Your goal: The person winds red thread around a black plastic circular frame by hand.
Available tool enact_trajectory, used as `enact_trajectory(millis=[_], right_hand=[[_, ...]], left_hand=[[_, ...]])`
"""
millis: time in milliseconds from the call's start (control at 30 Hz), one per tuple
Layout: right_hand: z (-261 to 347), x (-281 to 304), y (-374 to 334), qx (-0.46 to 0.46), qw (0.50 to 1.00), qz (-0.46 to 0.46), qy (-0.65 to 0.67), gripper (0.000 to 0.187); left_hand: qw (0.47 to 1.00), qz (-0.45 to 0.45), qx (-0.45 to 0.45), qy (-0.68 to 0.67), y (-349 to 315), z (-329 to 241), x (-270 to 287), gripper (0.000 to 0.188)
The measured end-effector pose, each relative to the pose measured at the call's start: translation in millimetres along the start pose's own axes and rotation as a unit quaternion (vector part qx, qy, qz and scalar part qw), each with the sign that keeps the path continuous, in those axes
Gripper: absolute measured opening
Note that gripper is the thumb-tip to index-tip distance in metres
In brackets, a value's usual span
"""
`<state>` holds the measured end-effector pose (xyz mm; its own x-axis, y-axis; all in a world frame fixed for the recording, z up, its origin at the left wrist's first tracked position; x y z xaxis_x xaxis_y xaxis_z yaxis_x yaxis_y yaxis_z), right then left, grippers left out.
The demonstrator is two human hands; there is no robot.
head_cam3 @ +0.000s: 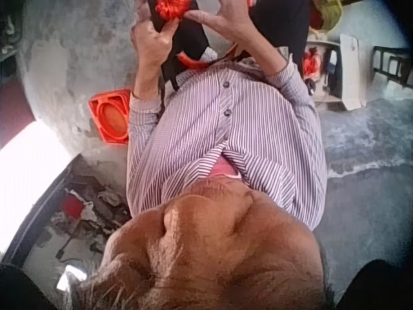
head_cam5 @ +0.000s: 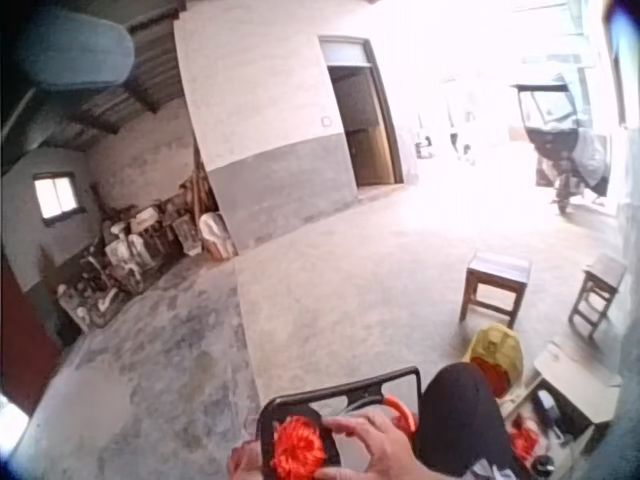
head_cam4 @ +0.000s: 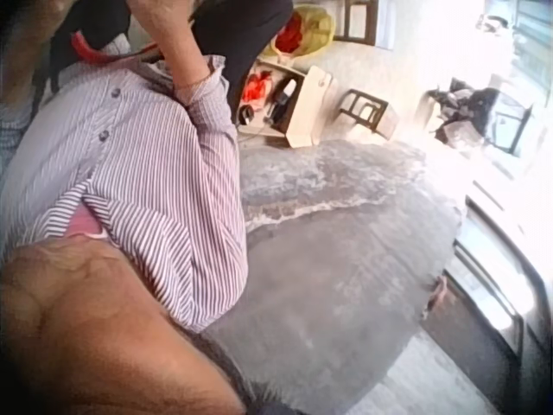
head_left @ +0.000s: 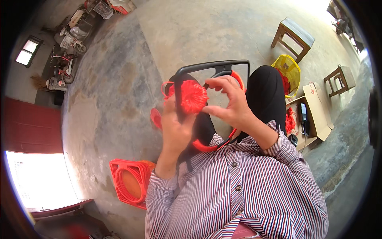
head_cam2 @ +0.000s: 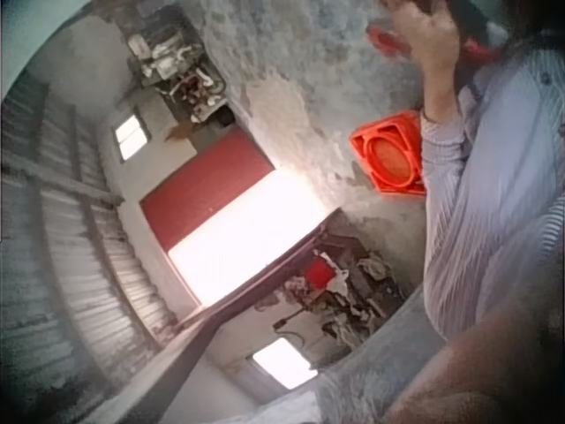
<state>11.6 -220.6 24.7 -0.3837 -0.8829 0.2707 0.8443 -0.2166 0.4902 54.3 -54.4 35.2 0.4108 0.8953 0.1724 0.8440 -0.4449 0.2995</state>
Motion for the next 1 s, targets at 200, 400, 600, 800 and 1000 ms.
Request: enact_trajectory(millis=[200, 400, 600, 800, 1000], right_hand=[[6.2, 5.0, 8.7, 0.019, 0.994, -0.013, 0.11, 0.047], [-1.2, 31.2, -0.1, -0.104, 0.834, -0.081, 0.536, 0.047], [-18.8, 2.4, -53.9, -0.145, 0.92, 0.1, 0.35, 0.035], [-94.5, -4.7, -45.1, -0.29, 0.949, 0.043, 0.112, 0.043], [-65.1, -36.3, 2.2, -0.307, 0.93, 0.145, 0.144, 0.042]], left_hand=[[1.0, -0.017, -0.019, -0.002, -4.3, -4.3, -8.8, 0.068], [0.998, -0.051, 0.012, 0.047, -11.0, 26.2, 23.5, 0.054], [0.965, -0.012, 0.249, -0.084, -14.0, 60.1, 33.1, 0.024], [0.956, -0.05, 0.262, -0.119, -19.0, 57.4, 40.2, 0.018], [0.993, 0.032, 0.044, 0.108, -4.1, 35.1, 15.7, 0.015]])
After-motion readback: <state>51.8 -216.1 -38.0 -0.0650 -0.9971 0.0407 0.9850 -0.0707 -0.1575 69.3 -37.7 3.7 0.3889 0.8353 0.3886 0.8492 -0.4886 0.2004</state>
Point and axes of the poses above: each hand's wrist, its own y-axis towards the middle knuckle, its own x-axis out of the back of the hand, z = x × y, the point moved 6 cm from there along y, towards the middle knuckle
